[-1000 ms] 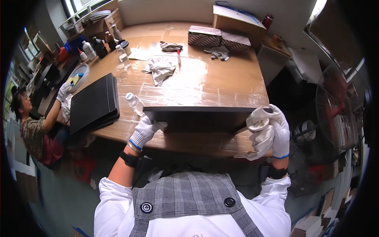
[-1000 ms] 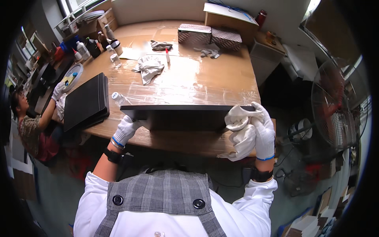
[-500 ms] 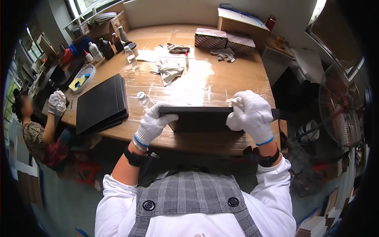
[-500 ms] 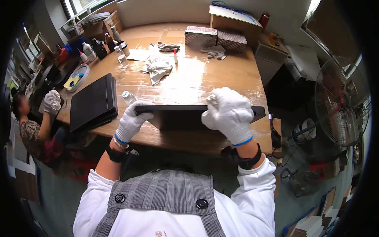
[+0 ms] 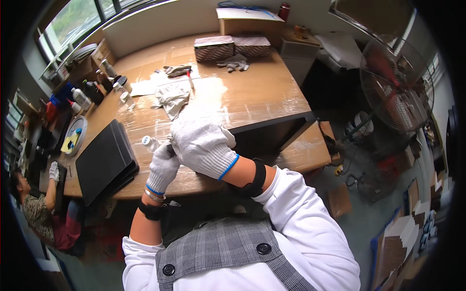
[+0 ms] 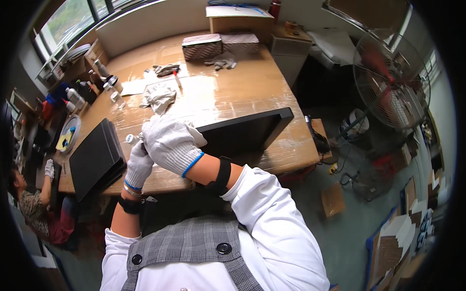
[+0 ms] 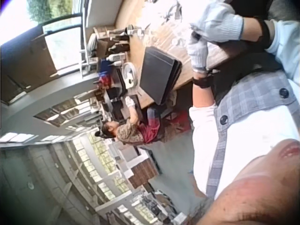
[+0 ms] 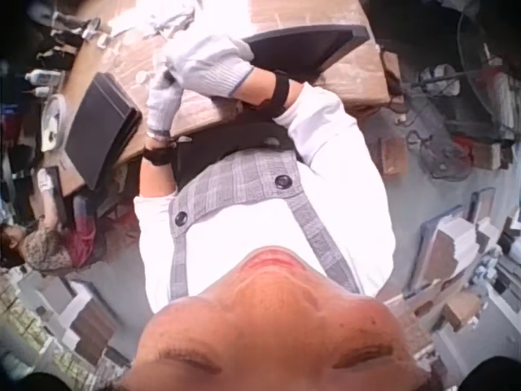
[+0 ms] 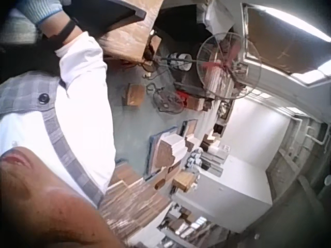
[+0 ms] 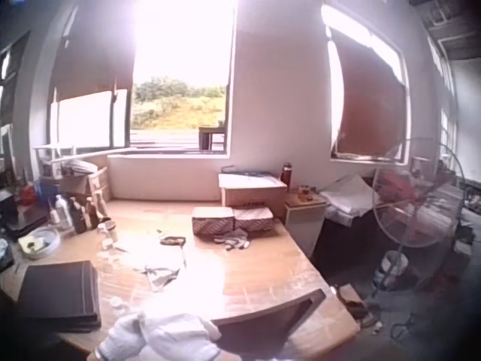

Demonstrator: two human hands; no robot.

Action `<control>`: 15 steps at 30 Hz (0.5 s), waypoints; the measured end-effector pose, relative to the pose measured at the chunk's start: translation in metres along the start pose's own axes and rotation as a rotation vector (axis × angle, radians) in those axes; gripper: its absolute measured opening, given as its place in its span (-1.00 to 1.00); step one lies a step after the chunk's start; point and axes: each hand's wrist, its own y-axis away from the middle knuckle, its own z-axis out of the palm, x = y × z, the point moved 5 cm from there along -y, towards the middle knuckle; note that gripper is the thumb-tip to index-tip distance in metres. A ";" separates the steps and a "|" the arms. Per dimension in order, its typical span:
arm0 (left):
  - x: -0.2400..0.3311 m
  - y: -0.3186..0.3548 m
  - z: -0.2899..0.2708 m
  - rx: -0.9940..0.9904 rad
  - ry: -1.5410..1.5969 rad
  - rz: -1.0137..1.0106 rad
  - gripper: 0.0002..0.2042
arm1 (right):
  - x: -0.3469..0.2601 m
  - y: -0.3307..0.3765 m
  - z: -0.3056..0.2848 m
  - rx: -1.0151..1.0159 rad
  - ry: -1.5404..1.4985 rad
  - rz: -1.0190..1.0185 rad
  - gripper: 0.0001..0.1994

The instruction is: The recorder uses a cloth to wipe down black rectangular panels in a manufacturing setting.

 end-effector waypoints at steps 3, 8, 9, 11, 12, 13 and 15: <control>0.009 -0.005 0.007 -0.054 0.045 -0.088 -0.75 | 0.039 0.024 -0.029 -0.005 0.026 0.104 -0.78; 0.039 -0.007 0.012 0.055 -0.099 0.044 -0.62 | 0.130 0.067 -0.072 0.047 0.127 0.224 -0.82; 0.043 -0.006 0.008 0.141 -0.190 0.147 -0.56 | 0.141 0.071 -0.077 0.053 0.203 0.254 -0.83; 0.088 -0.008 0.024 0.253 -0.702 0.542 -0.51 | 0.154 0.075 -0.079 0.116 0.204 0.235 -0.83; 0.117 -0.012 0.045 0.233 -1.032 0.809 -0.55 | 0.157 0.078 -0.082 0.169 0.204 0.207 -0.83; 0.125 -0.014 0.060 0.225 -1.028 0.817 -0.55 | 0.159 0.081 -0.083 0.174 0.207 0.217 -0.83; 0.116 -0.028 0.091 -0.101 -1.197 0.371 -0.64 | 0.161 0.078 -0.079 0.073 0.203 0.238 -0.85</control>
